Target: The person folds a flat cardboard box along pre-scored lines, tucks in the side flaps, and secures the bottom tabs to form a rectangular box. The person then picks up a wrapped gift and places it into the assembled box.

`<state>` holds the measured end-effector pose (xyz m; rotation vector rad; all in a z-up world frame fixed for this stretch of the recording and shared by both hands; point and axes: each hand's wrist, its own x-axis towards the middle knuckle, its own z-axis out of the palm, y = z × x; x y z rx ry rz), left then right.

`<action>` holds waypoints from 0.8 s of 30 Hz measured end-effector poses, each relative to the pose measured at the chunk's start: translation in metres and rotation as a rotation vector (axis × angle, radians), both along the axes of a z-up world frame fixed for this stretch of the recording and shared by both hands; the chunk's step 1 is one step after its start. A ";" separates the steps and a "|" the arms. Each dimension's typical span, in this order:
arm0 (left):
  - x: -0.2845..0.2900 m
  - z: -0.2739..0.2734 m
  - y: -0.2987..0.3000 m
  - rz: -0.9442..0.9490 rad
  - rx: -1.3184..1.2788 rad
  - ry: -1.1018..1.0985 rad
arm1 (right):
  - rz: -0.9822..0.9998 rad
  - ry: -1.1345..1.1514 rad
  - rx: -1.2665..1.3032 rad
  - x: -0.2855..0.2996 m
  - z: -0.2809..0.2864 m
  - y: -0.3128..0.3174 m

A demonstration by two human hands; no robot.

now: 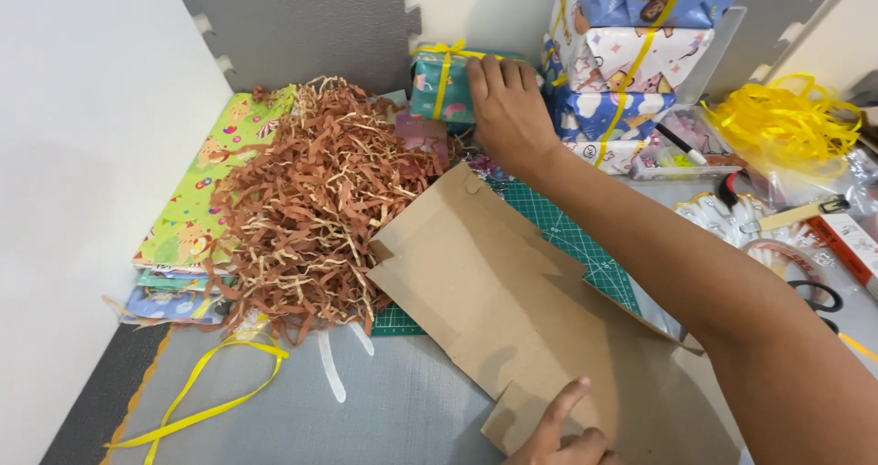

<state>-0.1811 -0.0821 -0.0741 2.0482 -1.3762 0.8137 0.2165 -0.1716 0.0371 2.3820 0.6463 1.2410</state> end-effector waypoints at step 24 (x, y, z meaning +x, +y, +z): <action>0.009 0.023 -0.006 0.160 -0.071 -0.330 | 0.093 0.355 0.089 -0.219 -0.011 -0.243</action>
